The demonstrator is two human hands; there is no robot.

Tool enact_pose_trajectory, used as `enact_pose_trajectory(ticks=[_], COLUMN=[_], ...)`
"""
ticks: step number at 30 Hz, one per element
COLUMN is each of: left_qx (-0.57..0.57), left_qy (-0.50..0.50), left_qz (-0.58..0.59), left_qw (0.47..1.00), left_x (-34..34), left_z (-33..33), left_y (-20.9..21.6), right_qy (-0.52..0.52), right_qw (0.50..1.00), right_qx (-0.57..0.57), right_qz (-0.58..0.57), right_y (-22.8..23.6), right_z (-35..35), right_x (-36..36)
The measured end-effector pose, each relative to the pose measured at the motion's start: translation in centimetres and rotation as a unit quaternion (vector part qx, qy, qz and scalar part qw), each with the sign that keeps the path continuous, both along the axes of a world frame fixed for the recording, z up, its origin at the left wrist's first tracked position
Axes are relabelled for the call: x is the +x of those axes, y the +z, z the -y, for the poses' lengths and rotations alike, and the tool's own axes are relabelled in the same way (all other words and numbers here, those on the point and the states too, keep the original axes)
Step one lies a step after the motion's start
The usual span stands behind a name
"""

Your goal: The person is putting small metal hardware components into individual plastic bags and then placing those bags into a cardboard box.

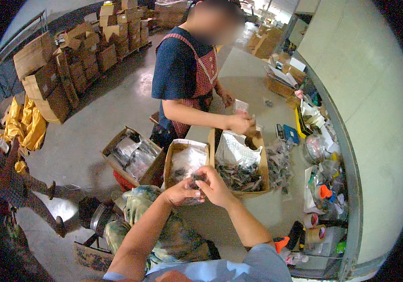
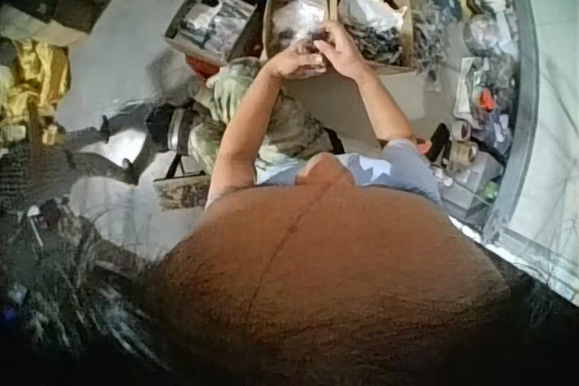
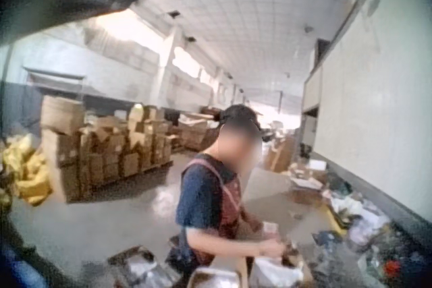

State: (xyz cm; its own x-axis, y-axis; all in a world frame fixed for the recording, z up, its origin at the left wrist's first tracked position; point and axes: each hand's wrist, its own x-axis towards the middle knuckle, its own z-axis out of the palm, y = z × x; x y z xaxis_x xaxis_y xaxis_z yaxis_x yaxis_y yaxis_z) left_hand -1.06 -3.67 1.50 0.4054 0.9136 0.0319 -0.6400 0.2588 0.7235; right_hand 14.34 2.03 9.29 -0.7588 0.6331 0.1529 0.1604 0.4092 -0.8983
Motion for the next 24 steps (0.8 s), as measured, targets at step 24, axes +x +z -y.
enact_pose_trajectory(ticks=[24], left_qx=[0.040], left_qy=[0.188], left_qz=[-0.128], left_qw=[0.973], left_x=[1.0], left_z=[-1.8], left_y=[-1.6], right_qy=[-0.078], right_qw=[0.995], right_qx=[-0.004], right_qz=[0.065], right_y=[-2.1], right_z=[-2.2], right_x=[2.1])
